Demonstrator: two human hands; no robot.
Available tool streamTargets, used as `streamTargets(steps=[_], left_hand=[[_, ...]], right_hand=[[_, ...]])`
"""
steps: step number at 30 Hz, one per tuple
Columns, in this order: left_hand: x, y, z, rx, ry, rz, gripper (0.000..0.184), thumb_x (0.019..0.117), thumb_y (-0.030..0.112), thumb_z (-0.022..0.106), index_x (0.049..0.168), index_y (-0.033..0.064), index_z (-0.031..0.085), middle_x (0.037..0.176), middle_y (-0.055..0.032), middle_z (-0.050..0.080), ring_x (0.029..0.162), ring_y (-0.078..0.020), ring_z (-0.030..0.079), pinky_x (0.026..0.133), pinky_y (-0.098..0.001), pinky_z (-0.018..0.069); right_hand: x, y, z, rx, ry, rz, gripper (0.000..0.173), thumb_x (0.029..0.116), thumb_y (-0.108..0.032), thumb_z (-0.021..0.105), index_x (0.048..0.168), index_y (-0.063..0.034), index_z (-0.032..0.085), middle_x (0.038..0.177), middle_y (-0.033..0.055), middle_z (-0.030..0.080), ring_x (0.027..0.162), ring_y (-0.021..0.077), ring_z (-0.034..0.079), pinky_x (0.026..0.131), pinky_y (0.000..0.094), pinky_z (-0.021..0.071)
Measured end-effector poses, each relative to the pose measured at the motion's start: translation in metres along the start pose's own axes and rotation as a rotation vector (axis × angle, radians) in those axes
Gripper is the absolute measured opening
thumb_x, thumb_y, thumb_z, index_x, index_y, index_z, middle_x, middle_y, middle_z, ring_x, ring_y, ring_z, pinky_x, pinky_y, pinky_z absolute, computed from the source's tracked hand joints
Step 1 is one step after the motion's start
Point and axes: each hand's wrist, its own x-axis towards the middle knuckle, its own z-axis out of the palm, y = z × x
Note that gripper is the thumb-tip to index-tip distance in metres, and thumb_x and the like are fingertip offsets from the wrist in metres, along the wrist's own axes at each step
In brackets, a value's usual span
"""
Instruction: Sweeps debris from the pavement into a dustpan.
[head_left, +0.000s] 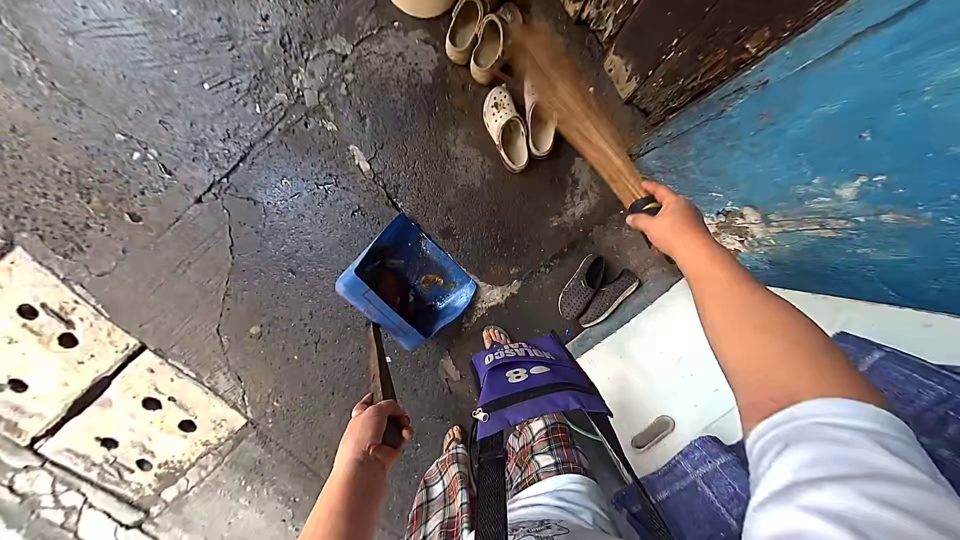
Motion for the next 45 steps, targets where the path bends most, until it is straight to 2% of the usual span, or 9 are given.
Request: streamTargets(steps=[8,12,17,22,26,29,34,39,45], left_hand=[[-0.003,-0.003,0.004,0.033,0.041,-0.033,0.074,0.0892,-0.009,0.053,0.152,0.0206,0.027,0.079,-0.0091,0.050,0.043,-0.0155,0.048,0.034,-0.0295,0.0435],[-0.004,-0.002,0.013,0.030,0.027,-0.035,0.073,0.0894,-0.009,0.052,0.151,0.0198,0.025,0.079,-0.0095,0.050,0.044,-0.0165,0.049,0.035,-0.0305,0.0444],[-0.006,0.002,0.020,0.026,0.020,-0.024,0.072,0.0894,-0.008,0.052,0.150,0.0185,0.025,0.078,-0.0093,0.049,0.043,-0.0161,0.049,0.036,-0.0301,0.0449],[-0.005,-0.002,0.019,0.039,0.014,-0.013,0.072,0.0882,-0.009,0.052,0.149,0.0172,0.025,0.077,-0.0100,0.050,0.043,-0.0165,0.049,0.035,-0.0305,0.0450],[-0.004,-0.003,0.016,0.050,0.013,-0.002,0.070,0.0888,-0.008,0.053,0.149,0.0162,0.026,0.076,-0.0096,0.049,0.043,-0.0164,0.049,0.036,-0.0307,0.0451],[-0.003,-0.001,0.012,0.049,0.008,-0.010,0.074,0.0884,-0.008,0.053,0.151,0.0178,0.023,0.077,-0.0095,0.048,0.044,-0.0162,0.049,0.037,-0.0308,0.0448],[-0.004,0.002,0.013,0.033,-0.004,-0.006,0.066,0.0895,-0.007,0.053,0.146,0.0151,0.027,0.079,-0.0104,0.049,0.046,-0.0170,0.050,0.039,-0.0309,0.0462],[-0.008,0.001,0.025,0.053,-0.009,-0.006,0.065,0.0899,-0.007,0.054,0.145,0.0145,0.026,0.080,-0.0120,0.050,0.046,-0.0181,0.050,0.038,-0.0321,0.0470],[0.005,-0.002,0.026,0.039,-0.023,0.001,0.067,0.0875,-0.007,0.055,0.144,0.0141,0.025,0.085,-0.0149,0.051,0.048,-0.0213,0.052,0.039,-0.0360,0.0485]], right_hand=[[0.044,0.048,0.058,-0.482,-0.210,0.231,0.057,0.0924,-0.023,0.072,0.143,-0.0042,0.054,0.130,0.0338,0.061,0.121,0.0543,0.059,0.096,0.0761,0.0445],[-0.012,0.056,-0.022,-0.346,-0.527,0.067,0.058,0.0974,-0.024,0.073,0.151,-0.0142,0.052,0.117,0.0283,0.067,0.088,0.0440,0.068,0.077,0.0643,0.0541],[-0.040,0.074,-0.119,-0.030,-0.449,0.247,0.052,0.1026,-0.015,0.063,0.152,-0.0218,0.050,0.097,0.0215,0.067,0.059,0.0253,0.060,0.053,0.0415,0.0541],[-0.032,0.115,-0.020,0.011,-0.202,0.478,0.062,0.1001,-0.030,0.066,0.155,-0.0146,0.042,0.123,0.0325,0.062,0.090,0.0476,0.066,0.076,0.0669,0.0543],[-0.060,0.104,0.066,0.004,-0.457,0.462,0.065,0.0961,-0.028,0.071,0.155,-0.0189,0.044,0.109,0.0291,0.066,0.073,0.0390,0.065,0.064,0.0551,0.0559],[-0.086,0.067,0.018,-0.026,-0.633,0.389,0.060,0.1044,-0.031,0.062,0.159,-0.0263,0.037,0.097,0.0214,0.065,0.057,0.0245,0.058,0.052,0.0396,0.0528],[-0.081,0.059,-0.078,0.044,-0.444,0.349,0.052,0.1071,-0.024,0.056,0.157,-0.0225,0.041,0.100,0.0220,0.063,0.063,0.0267,0.058,0.058,0.0442,0.0530],[-0.022,0.058,0.005,0.068,-0.153,0.368,0.066,0.0993,-0.032,0.069,0.158,-0.0186,0.041,0.132,0.0300,0.059,0.095,0.0459,0.067,0.078,0.0650,0.0550],[-0.075,0.059,0.140,-0.032,-0.559,0.111,0.065,0.0903,-0.032,0.077,0.150,-0.0302,0.053,0.092,0.0199,0.071,0.053,0.0278,0.063,0.048,0.0470,0.0555]])
